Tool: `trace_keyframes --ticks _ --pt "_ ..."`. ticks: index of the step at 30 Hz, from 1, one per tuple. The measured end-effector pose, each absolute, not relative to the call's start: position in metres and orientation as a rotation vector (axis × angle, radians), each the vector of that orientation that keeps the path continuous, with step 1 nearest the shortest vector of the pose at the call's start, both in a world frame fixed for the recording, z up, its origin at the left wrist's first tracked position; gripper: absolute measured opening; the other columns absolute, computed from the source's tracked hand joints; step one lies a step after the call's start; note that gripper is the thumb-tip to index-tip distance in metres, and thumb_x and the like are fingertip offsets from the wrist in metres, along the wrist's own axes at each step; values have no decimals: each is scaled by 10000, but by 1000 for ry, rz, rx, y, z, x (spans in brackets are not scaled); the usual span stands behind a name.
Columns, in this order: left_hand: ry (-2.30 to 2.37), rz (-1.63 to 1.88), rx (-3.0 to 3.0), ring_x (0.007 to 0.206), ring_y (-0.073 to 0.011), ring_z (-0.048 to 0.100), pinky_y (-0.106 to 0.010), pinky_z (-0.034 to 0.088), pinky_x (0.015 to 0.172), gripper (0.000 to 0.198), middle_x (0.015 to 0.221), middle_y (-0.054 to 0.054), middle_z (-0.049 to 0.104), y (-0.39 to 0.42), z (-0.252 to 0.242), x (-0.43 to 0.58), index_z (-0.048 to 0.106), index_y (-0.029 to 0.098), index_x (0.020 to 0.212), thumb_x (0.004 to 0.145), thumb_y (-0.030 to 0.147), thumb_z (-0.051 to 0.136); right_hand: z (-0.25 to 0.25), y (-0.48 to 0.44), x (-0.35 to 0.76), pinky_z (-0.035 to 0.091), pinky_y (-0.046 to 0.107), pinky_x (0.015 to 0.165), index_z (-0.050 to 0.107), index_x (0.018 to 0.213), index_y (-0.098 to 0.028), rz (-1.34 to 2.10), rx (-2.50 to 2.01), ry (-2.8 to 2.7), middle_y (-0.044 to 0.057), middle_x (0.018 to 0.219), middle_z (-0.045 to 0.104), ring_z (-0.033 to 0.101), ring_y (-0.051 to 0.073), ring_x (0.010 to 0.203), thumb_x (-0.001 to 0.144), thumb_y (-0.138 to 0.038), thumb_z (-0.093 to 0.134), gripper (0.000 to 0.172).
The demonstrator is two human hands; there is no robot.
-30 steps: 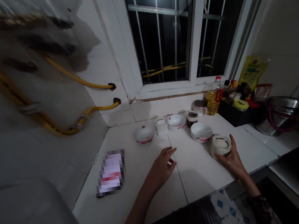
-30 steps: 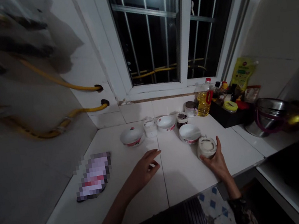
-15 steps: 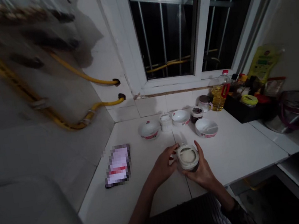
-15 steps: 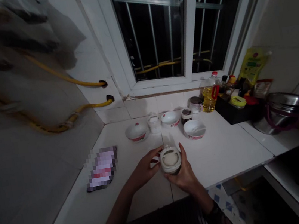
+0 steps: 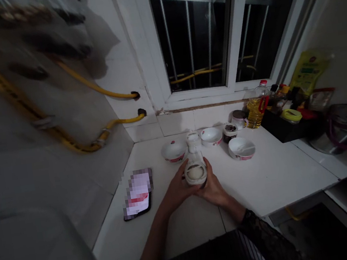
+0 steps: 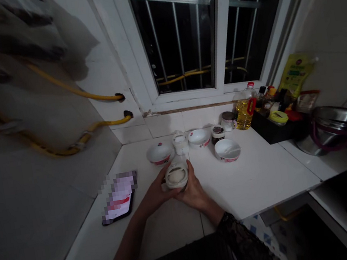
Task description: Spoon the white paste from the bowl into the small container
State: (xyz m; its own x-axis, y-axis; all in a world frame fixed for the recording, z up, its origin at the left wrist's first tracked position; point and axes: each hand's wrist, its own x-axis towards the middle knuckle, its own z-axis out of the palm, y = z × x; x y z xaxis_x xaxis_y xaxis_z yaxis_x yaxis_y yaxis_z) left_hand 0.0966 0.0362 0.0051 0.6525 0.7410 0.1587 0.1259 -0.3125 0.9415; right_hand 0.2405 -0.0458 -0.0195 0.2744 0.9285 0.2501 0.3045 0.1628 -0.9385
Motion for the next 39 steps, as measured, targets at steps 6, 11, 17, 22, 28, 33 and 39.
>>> trace_keyframes --ticks 6,11,17,22,28,33,39 --pt "758 793 1806 1216 -331 610 -469 485 1038 921 1395 -121 593 36 3 95 439 203 1443 615 352 815 -26 -44 241 399 485 1115 70 1564 -189 645 -1348 -1348 158 1448 503 500 278 1330 647 -337 830 1201" --pt "766 802 1776 1248 -328 587 -464 490 1032 950 1452 -131 541 38 3 93 392 204 1473 627 361 796 -21 -83 281 482 451 1027 605 1244 -226 399 -1448 -1235 116 1354 586 551 279 1251 749 -433 728 551" --pt "784 828 1752 1266 -307 574 -428 499 1020 981 1473 -104 519 40 5 93 303 237 1521 662 353 761 -2 -121 381 550 279 608 595 1110 -186 121 -1634 -477 72 1043 664 622 154 731 748 -479 631 467" --pt "823 838 1733 1245 -305 591 -421 499 1019 1036 1463 -126 524 43 4 96 241 205 1539 650 321 761 14 -105 429 538 257 504 558 1182 -202 414 -1736 -404 26 852 671 645 159 621 736 -383 601 483" --pt "838 864 1714 1312 -308 533 -439 444 1081 1023 1522 -141 449 45 -1 94 237 206 1536 665 354 752 17 -89 433 530 265 435 587 803 -183 590 -1733 -460 -28 481 570 607 161 452 702 -279 605 140" --pt "802 820 1702 1381 -311 462 -450 401 1121 1089 1558 -157 390 48 -7 93 169 202 1556 665 398 762 20 -99 410 541 280 429 609 801 -170 620 -1680 -494 -10 512 617 624 172 459 669 -258 597 160" --pt "762 851 1719 1398 -322 437 -465 378 1136 1130 1556 -164 393 53 -14 92 180 201 1554 640 422 806 13 -110 364 584 313 475 668 957 -154 709 -1574 -571 3 614 663 648 175 502 634 -305 630 359"
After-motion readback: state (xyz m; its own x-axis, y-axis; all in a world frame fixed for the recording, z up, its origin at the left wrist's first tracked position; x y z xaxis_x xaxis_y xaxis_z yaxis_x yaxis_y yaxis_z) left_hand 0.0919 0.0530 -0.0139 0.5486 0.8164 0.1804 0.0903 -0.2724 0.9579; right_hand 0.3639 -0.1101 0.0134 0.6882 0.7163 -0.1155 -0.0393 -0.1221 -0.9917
